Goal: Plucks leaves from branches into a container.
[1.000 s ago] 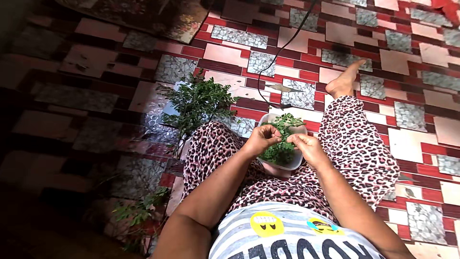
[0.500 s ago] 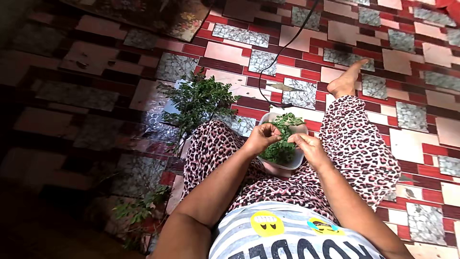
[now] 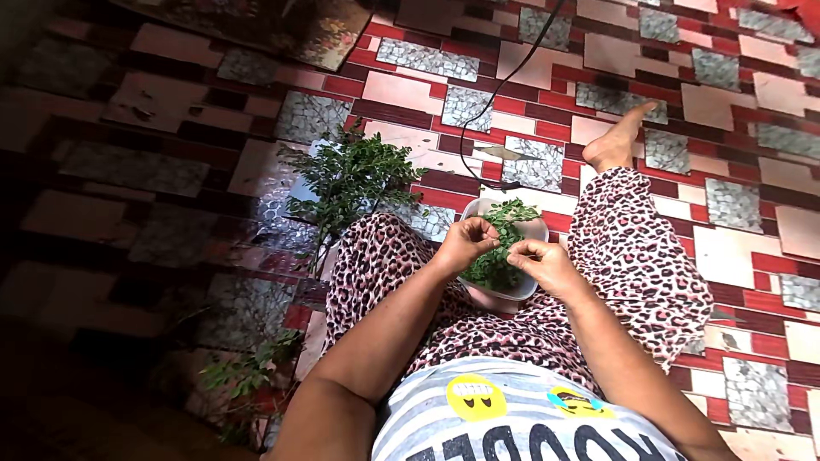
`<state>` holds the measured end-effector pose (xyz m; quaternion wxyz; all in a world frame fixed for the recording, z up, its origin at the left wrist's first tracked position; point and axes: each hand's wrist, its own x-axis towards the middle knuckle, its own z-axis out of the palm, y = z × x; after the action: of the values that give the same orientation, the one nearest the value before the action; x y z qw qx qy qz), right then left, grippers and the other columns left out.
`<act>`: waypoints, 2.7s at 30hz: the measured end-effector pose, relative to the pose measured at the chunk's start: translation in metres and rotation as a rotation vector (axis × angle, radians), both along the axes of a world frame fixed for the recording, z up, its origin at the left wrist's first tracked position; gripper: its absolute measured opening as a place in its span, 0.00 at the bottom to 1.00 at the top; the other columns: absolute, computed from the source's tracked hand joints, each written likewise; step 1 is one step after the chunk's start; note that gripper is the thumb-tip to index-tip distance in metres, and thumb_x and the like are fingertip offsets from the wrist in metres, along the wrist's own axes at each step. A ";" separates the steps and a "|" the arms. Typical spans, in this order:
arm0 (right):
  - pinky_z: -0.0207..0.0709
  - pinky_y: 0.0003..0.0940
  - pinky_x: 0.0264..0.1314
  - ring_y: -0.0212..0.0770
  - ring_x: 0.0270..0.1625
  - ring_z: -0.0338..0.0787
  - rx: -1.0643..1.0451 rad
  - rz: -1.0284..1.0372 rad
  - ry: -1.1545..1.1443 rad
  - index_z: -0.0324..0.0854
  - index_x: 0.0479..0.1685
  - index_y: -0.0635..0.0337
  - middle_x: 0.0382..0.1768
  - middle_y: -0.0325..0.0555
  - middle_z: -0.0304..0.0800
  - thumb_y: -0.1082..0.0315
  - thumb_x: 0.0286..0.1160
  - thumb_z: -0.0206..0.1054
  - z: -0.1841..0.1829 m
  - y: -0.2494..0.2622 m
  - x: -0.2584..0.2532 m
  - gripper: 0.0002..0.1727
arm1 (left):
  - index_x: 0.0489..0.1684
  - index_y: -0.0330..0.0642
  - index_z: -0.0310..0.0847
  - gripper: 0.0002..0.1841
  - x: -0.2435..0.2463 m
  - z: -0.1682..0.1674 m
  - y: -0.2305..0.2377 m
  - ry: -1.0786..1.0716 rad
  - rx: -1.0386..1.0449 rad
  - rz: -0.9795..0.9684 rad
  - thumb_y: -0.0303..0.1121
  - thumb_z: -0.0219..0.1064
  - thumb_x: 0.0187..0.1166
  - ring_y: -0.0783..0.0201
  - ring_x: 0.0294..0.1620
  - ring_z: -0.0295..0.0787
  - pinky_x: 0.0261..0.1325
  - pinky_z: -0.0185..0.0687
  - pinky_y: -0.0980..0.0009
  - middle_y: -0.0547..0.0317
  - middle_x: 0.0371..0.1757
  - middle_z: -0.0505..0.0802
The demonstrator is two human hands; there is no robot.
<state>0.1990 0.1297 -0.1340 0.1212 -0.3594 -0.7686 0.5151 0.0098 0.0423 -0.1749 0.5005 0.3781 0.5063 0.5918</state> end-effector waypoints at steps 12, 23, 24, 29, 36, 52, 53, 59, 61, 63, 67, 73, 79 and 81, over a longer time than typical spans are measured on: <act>0.85 0.32 0.52 0.33 0.43 0.89 -0.046 -0.019 -0.007 0.88 0.40 0.63 0.39 0.44 0.90 0.71 0.71 0.77 -0.004 -0.003 -0.008 0.06 | 0.40 0.35 0.82 0.06 0.001 0.001 -0.001 0.026 -0.012 -0.008 0.19 0.73 0.73 0.71 0.29 0.82 0.37 0.81 0.74 0.58 0.31 0.88; 0.75 0.56 0.71 0.55 0.63 0.88 0.141 0.127 -0.352 0.89 0.50 0.72 0.57 0.61 0.89 0.70 0.89 0.59 -0.009 0.002 -0.003 0.14 | 0.43 0.41 0.79 0.07 -0.021 0.006 -0.006 -0.375 0.112 0.115 0.18 0.65 0.76 0.68 0.39 0.89 0.52 0.88 0.67 0.62 0.37 0.90; 0.76 0.57 0.69 0.55 0.60 0.89 0.158 0.105 -0.364 0.89 0.48 0.71 0.54 0.61 0.90 0.71 0.88 0.59 -0.010 0.001 -0.003 0.14 | 0.43 0.43 0.79 0.08 -0.024 0.006 -0.008 -0.454 0.152 0.103 0.18 0.64 0.76 0.67 0.40 0.90 0.52 0.88 0.67 0.62 0.37 0.91; 0.82 0.55 0.55 0.53 0.47 0.88 0.159 0.060 -0.299 0.85 0.34 0.69 0.43 0.58 0.88 0.73 0.70 0.77 -0.024 0.001 -0.008 0.07 | 0.42 0.50 0.81 0.08 -0.033 0.002 -0.013 -0.650 0.289 0.093 0.23 0.63 0.79 0.67 0.41 0.89 0.54 0.86 0.68 0.63 0.37 0.90; 0.75 0.62 0.74 0.64 0.69 0.84 0.260 0.304 -0.329 0.85 0.67 0.62 0.66 0.66 0.84 0.74 0.74 0.70 -0.056 -0.012 -0.040 0.21 | 0.46 0.42 0.78 0.05 -0.035 0.001 -0.007 -0.529 0.108 0.258 0.21 0.58 0.84 0.67 0.38 0.89 0.49 0.87 0.69 0.59 0.38 0.90; 0.83 0.46 0.58 0.45 0.49 0.90 0.088 0.104 -0.064 0.86 0.42 0.70 0.45 0.56 0.91 0.73 0.72 0.70 -0.054 0.007 -0.023 0.07 | 0.52 0.35 0.78 0.09 -0.033 -0.003 -0.002 -0.425 -0.049 0.339 0.30 0.54 0.91 0.65 0.40 0.90 0.48 0.88 0.70 0.54 0.45 0.91; 0.86 0.42 0.56 0.41 0.47 0.91 0.015 0.055 -0.014 0.85 0.41 0.70 0.43 0.53 0.92 0.75 0.71 0.70 -0.051 0.010 -0.019 0.06 | 0.54 0.34 0.79 0.11 -0.033 -0.004 -0.002 -0.362 -0.067 0.358 0.32 0.54 0.91 0.65 0.42 0.90 0.49 0.87 0.69 0.53 0.49 0.91; 0.87 0.30 0.41 0.33 0.34 0.91 -0.316 -0.116 0.215 0.79 0.38 0.64 0.35 0.44 0.94 0.79 0.72 0.66 -0.045 0.019 -0.007 0.02 | 0.77 0.36 0.73 0.23 -0.027 0.022 -0.017 0.387 -0.033 0.505 0.35 0.61 0.85 0.52 0.74 0.78 0.70 0.79 0.57 0.42 0.78 0.78; 0.87 0.32 0.42 0.33 0.35 0.90 -0.325 -0.089 0.276 0.80 0.36 0.62 0.33 0.41 0.91 0.79 0.70 0.68 -0.044 0.021 -0.005 0.03 | 0.69 0.33 0.79 0.19 -0.016 0.049 -0.023 0.636 0.101 0.427 0.29 0.63 0.82 0.53 0.62 0.85 0.59 0.85 0.58 0.41 0.71 0.83; 0.91 0.37 0.46 0.37 0.37 0.93 -0.339 -0.038 0.338 0.83 0.38 0.64 0.35 0.44 0.93 0.79 0.70 0.69 -0.040 0.023 -0.002 0.03 | 0.58 0.32 0.85 0.12 -0.002 0.069 -0.022 0.667 0.148 0.202 0.21 0.62 0.81 0.60 0.48 0.89 0.52 0.89 0.63 0.45 0.57 0.89; 0.87 0.32 0.46 0.31 0.37 0.90 -0.303 0.071 0.370 0.81 0.32 0.58 0.32 0.37 0.90 0.76 0.66 0.68 -0.032 0.027 0.003 0.03 | 0.70 0.34 0.81 0.17 0.012 0.064 -0.006 0.629 -0.066 -0.147 0.23 0.60 0.84 0.55 0.54 0.89 0.60 0.86 0.58 0.42 0.65 0.86; 0.82 0.24 0.41 0.24 0.34 0.86 -0.183 0.149 0.261 0.83 0.34 0.57 0.31 0.33 0.88 0.74 0.68 0.70 -0.026 0.031 0.013 0.02 | 0.54 0.34 0.89 0.11 0.019 0.050 0.001 0.725 -0.040 -0.241 0.29 0.69 0.81 0.58 0.50 0.91 0.60 0.87 0.60 0.46 0.50 0.92; 0.88 0.29 0.48 0.31 0.41 0.91 -0.231 0.086 0.316 0.85 0.39 0.62 0.41 0.41 0.93 0.78 0.69 0.70 -0.027 0.035 0.012 0.04 | 0.45 0.31 0.88 0.07 0.017 0.024 0.003 0.328 -0.226 -0.124 0.27 0.71 0.79 0.69 0.38 0.89 0.50 0.87 0.68 0.54 0.39 0.92; 0.88 0.34 0.49 0.36 0.42 0.91 -0.242 -0.007 0.385 0.84 0.46 0.63 0.45 0.44 0.92 0.79 0.71 0.68 -0.032 0.037 0.010 0.08 | 0.42 0.30 0.86 0.04 0.018 0.015 0.001 0.088 -0.259 -0.035 0.24 0.70 0.78 0.71 0.33 0.86 0.43 0.86 0.73 0.57 0.34 0.91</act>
<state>0.2094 0.1664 -0.1655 0.2234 -0.2693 -0.6626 0.6622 0.0279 0.0437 -0.1601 0.5325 0.3448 0.5932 0.4956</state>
